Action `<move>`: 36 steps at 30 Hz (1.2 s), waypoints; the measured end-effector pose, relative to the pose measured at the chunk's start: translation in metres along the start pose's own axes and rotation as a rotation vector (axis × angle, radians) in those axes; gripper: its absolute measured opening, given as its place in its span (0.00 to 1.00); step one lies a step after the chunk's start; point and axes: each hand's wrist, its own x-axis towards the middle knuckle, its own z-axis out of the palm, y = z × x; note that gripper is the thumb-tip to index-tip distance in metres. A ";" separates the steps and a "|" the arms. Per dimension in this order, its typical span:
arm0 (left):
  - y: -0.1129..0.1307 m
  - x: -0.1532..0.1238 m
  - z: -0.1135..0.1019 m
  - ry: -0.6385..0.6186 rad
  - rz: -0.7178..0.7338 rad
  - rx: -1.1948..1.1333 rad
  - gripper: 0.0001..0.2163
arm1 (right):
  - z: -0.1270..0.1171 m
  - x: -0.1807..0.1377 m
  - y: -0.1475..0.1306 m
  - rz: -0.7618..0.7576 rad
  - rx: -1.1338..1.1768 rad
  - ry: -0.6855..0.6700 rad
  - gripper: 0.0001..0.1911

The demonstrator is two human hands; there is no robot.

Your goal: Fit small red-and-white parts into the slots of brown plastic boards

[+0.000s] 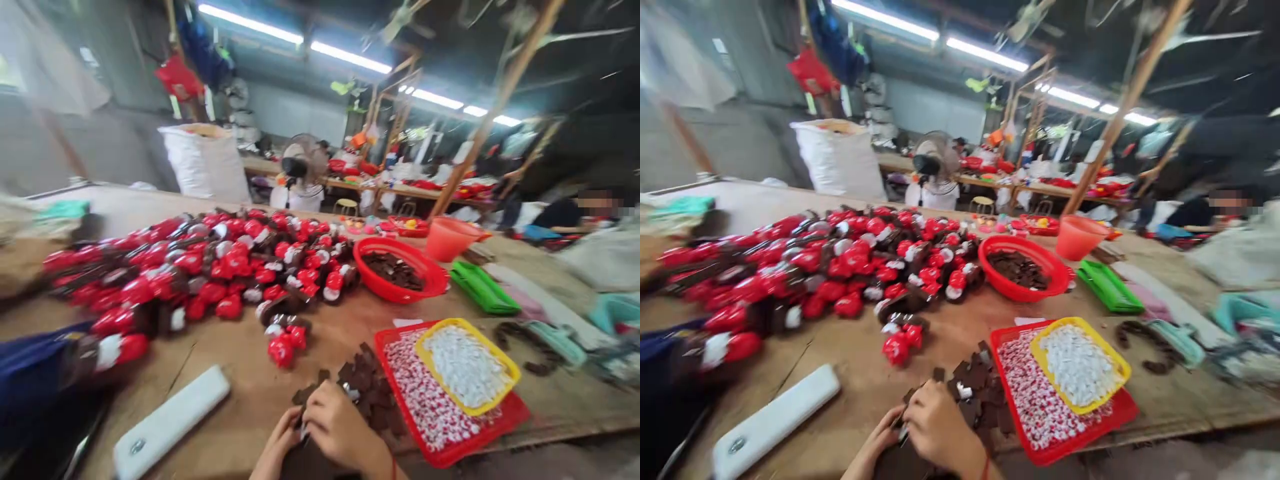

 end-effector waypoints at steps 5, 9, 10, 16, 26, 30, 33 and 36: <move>-0.005 -0.021 0.008 -0.097 -0.112 -0.182 0.15 | -0.009 -0.021 0.002 0.163 0.433 0.294 0.10; -0.002 -0.031 0.011 -0.111 -0.094 -0.217 0.15 | 0.003 -0.033 0.019 0.392 0.597 0.566 0.08; -0.001 -0.033 0.009 -0.114 -0.097 -0.220 0.15 | 0.005 -0.035 0.027 0.441 0.575 0.566 0.09; 0.005 -0.040 -0.017 0.029 -0.139 -0.247 0.18 | 0.013 -0.031 0.072 0.606 0.163 0.261 0.12; 0.004 -0.038 -0.031 0.258 -0.171 -0.413 0.21 | 0.027 0.002 0.053 0.658 -0.217 -0.369 0.19; 0.009 -0.032 -0.023 0.155 -0.110 -0.403 0.20 | 0.025 0.000 0.064 0.598 -0.193 -0.317 0.20; 0.010 -0.025 -0.014 0.098 -0.088 -0.355 0.20 | 0.020 -0.006 0.072 0.587 0.018 -0.046 0.17; 0.007 -0.020 -0.006 0.026 -0.110 -0.297 0.19 | 0.005 -0.010 0.066 0.601 0.368 0.309 0.15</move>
